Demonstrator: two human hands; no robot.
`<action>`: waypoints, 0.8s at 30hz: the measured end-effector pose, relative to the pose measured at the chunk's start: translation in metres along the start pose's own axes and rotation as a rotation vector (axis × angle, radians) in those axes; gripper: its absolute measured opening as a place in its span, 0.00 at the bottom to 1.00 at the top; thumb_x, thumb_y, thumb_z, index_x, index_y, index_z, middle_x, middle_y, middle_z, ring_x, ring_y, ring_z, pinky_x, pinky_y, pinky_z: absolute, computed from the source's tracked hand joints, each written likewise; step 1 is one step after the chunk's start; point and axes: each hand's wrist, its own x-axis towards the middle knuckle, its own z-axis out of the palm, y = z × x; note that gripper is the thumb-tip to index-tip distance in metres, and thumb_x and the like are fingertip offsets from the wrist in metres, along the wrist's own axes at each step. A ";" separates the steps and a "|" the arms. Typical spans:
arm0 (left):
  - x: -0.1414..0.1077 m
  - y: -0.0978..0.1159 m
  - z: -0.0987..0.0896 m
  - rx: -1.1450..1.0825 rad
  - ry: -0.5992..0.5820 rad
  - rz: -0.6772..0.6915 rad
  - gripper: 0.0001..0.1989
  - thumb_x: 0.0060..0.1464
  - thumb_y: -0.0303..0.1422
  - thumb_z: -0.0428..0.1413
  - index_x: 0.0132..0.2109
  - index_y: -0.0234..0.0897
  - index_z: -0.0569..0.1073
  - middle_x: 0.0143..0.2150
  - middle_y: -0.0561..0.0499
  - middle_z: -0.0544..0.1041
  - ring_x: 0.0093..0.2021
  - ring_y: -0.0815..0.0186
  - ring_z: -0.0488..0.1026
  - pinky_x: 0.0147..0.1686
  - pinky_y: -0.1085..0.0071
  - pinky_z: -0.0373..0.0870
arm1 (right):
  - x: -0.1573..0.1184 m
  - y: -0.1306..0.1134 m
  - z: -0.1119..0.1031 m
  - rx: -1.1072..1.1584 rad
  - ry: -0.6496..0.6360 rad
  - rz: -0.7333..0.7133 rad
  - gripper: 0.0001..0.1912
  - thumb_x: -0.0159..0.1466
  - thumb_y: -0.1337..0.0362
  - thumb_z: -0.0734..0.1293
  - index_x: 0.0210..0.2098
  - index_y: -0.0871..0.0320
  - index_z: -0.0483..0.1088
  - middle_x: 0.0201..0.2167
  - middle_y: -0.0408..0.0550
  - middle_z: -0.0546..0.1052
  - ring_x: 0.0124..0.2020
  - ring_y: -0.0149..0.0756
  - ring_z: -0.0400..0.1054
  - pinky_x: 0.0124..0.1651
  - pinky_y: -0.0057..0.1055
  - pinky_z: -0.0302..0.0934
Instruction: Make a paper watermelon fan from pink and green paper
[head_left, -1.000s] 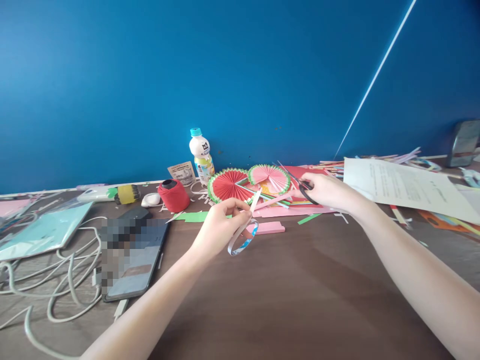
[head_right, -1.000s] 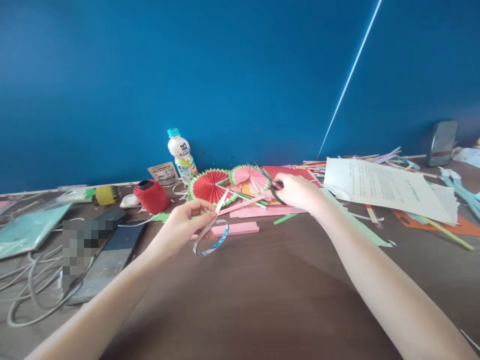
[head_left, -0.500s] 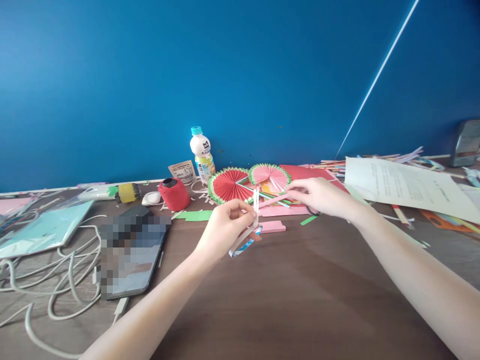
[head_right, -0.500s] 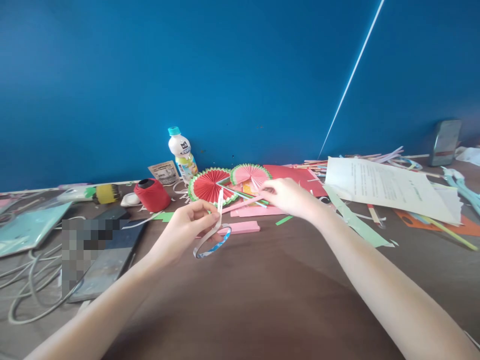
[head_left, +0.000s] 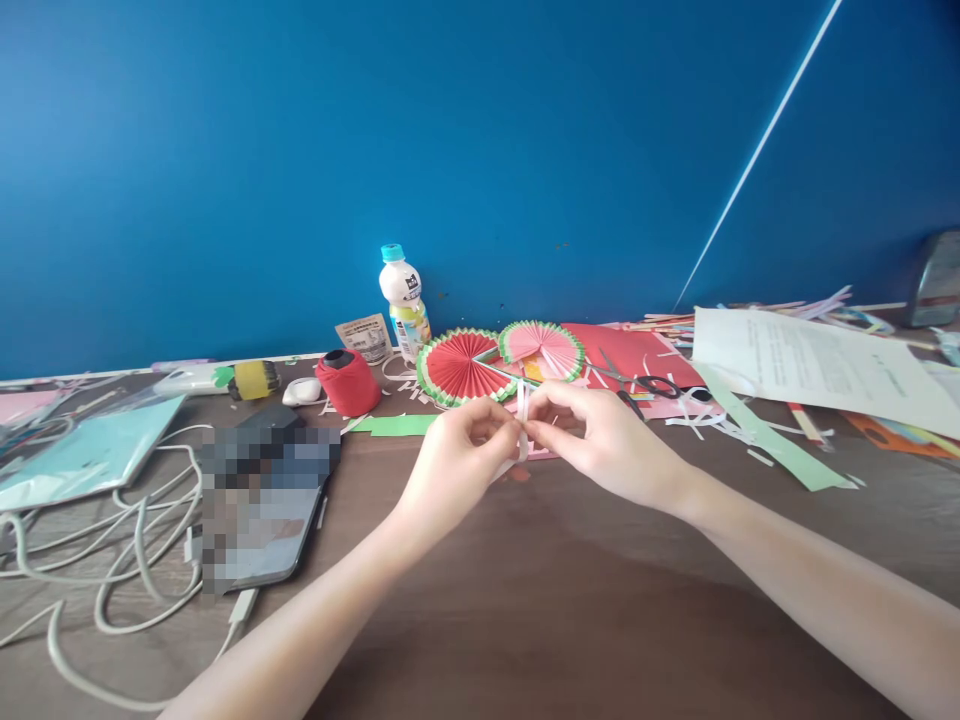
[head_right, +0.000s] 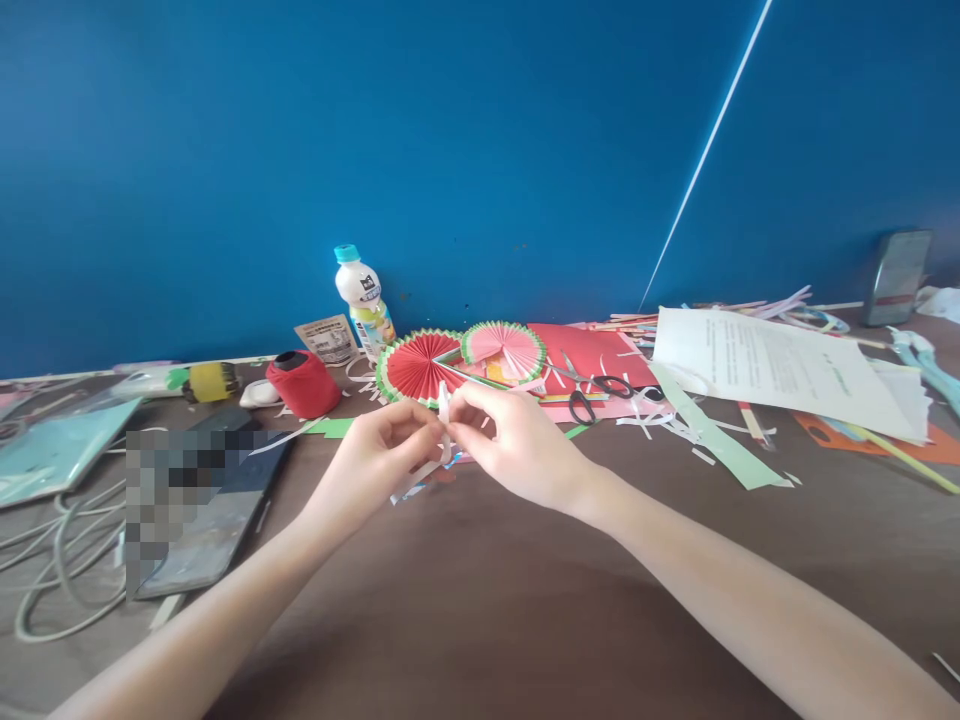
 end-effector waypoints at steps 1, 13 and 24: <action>0.000 0.000 0.000 0.006 0.006 -0.001 0.05 0.49 0.31 0.53 0.27 0.35 0.67 0.22 0.57 0.71 0.23 0.69 0.75 0.22 0.79 0.67 | 0.000 0.000 0.001 0.008 0.005 -0.004 0.05 0.61 0.70 0.61 0.28 0.58 0.64 0.27 0.42 0.73 0.28 0.29 0.68 0.32 0.28 0.64; -0.002 -0.007 -0.001 -0.032 0.047 0.048 0.07 0.53 0.34 0.51 0.29 0.36 0.67 0.21 0.58 0.71 0.23 0.72 0.72 0.27 0.76 0.71 | -0.004 0.004 0.012 -0.003 0.136 -0.128 0.04 0.60 0.72 0.63 0.29 0.58 0.65 0.27 0.42 0.74 0.28 0.28 0.72 0.29 0.24 0.68; -0.005 -0.005 0.001 0.098 0.112 0.102 0.08 0.53 0.33 0.53 0.28 0.36 0.68 0.22 0.57 0.76 0.23 0.75 0.72 0.21 0.84 0.63 | -0.007 0.005 0.016 -0.147 0.219 -0.229 0.06 0.58 0.74 0.64 0.28 0.59 0.63 0.24 0.41 0.73 0.25 0.26 0.68 0.26 0.22 0.61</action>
